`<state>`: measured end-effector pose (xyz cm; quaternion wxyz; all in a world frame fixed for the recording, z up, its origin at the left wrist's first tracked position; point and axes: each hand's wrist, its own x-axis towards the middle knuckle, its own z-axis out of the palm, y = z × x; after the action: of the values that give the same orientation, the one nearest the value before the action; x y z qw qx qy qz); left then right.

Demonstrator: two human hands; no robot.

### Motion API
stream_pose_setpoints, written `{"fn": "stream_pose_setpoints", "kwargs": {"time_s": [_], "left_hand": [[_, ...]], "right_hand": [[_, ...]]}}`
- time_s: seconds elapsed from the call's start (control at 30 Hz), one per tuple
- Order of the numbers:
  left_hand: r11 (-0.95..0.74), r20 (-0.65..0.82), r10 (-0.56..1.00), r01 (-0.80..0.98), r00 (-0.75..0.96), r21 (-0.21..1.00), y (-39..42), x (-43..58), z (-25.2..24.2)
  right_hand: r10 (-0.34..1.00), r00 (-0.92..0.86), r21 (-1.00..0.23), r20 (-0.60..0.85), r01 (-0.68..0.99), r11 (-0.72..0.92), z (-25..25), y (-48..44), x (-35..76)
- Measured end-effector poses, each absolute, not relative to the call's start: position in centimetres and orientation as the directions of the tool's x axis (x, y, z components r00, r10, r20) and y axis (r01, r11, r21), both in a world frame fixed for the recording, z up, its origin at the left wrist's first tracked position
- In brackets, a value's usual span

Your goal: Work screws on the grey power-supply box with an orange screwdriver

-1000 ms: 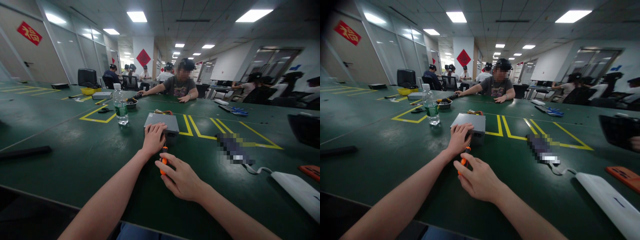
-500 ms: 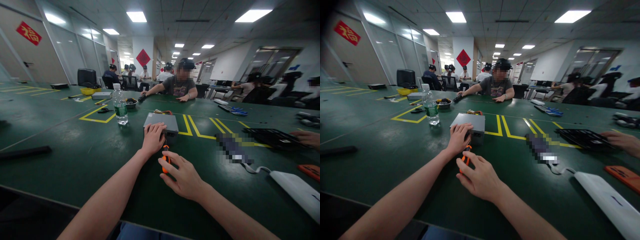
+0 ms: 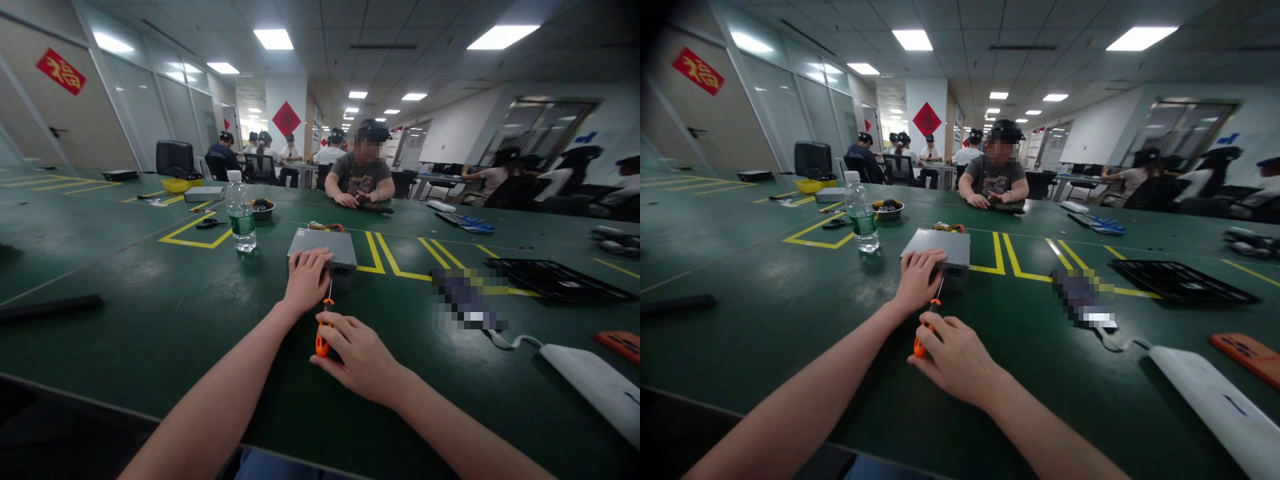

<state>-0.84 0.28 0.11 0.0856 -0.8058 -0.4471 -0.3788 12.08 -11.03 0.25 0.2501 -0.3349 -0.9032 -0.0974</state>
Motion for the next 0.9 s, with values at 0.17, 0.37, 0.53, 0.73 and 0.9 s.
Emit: {"fn": "stream_pose_setpoints", "kwargs": {"time_s": [0.17, 0.37, 0.53, 0.73, 0.9], "left_hand": [[-0.595, 0.697, 0.645, 0.779, 0.314, 0.199, 0.4, -0.9, 0.0], [-0.585, 0.694, 0.650, 0.787, 0.310, 0.197, 0.5, -0.8, -0.1], [-0.591, 0.702, 0.644, 0.781, 0.304, 0.204, 0.4, -0.8, -0.1], [-0.587, 0.702, 0.647, 0.782, 0.298, 0.209, 0.4, -0.8, -0.1], [-0.592, 0.702, 0.646, 0.777, 0.299, 0.213, 0.5, -0.8, -0.1]], "right_hand": [[0.510, -0.695, 0.096, 0.507, 0.633, 0.768, 0.8, -11.1, 12.1], [0.380, -0.634, 0.208, 0.674, 0.656, 0.726, 0.5, -10.9, 12.2], [0.332, -0.608, 0.273, 0.721, 0.690, 0.670, 1.0, -11.0, 12.3], [0.356, -0.618, 0.412, 0.701, 0.758, 0.505, 1.5, -11.3, 12.6], [0.505, -0.577, 0.470, 0.642, 0.816, 0.336, 1.2, -12.0, 12.3]]}}
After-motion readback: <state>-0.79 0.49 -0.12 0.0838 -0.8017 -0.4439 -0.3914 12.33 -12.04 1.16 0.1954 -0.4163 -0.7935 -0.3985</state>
